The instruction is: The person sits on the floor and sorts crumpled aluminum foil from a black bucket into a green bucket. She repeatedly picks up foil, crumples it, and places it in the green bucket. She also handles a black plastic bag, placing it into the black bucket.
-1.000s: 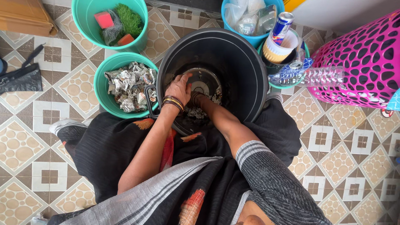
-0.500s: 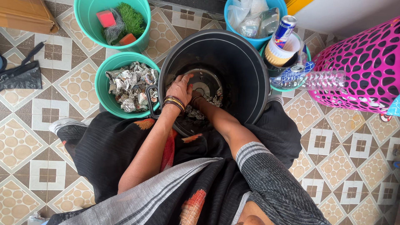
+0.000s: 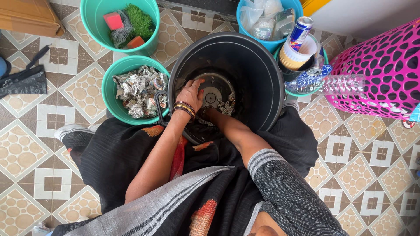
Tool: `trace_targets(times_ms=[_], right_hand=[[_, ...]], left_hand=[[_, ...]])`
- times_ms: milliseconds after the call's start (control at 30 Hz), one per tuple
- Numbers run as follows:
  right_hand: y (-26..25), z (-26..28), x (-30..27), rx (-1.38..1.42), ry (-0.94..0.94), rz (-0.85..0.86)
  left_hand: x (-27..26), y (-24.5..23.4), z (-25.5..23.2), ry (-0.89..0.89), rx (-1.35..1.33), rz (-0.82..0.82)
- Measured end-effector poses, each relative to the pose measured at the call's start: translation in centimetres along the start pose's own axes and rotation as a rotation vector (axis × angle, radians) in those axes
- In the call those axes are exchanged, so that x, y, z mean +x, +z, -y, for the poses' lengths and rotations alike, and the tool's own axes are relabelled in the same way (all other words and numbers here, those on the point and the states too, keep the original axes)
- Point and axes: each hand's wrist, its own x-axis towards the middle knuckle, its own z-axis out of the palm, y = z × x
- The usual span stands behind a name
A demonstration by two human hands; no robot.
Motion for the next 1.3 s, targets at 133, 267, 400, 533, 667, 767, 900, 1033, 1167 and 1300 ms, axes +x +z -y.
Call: trace_targets(times_ms=[133, 267, 400, 533, 667, 767, 900, 1033, 1167, 1300], right_hand=[[0.2, 0.0, -0.1, -0.008, -0.001, 0.012], [-0.9, -0.9, -0.7, -0.031, 0.009, -0.001], [-3.0, -2.3, -1.9, -0.066, 0.017, -0.037], [-5.2, -3.5, -4.1, -0.096, 0.014, -0.074], [-7.3, -3.6, -6.8, 0.036, 0.119, -0.152], [-8.2, -3.2, -9.5, 0.191, 0.140, -0.244], [-9.0, -1.8, -13.3, 0.235, 0.036, -0.441], [-10.4, 1.1, -17.2, 0.757, 0.109, -0.404], [-11.1, 3.9, -21.6, 0.979, 0.114, -0.416], [-10.6, 4.9, -25.0, 1.018, 0.004, -0.457]], left_hand=[[0.1, 0.1, 0.0, -0.015, -0.009, 0.005], [0.4, 0.3, 0.2, -0.014, -0.008, 0.006], [1.2, 1.4, 1.4, -0.059, -0.044, 0.013], [2.6, 4.3, 3.7, -0.039, -0.145, -0.045], [4.2, 8.2, 5.7, -0.130, -0.403, -0.162], [4.8, 10.7, 6.7, -0.274, -0.624, -0.205], [5.0, 12.3, 7.2, -0.399, -0.729, -0.249], [4.4, 12.2, 6.7, -0.524, -0.810, -0.121], [2.8, 10.2, 4.4, -0.685, -1.048, 0.098], [0.2, 7.8, 1.8, -0.541, -1.346, 0.180]])
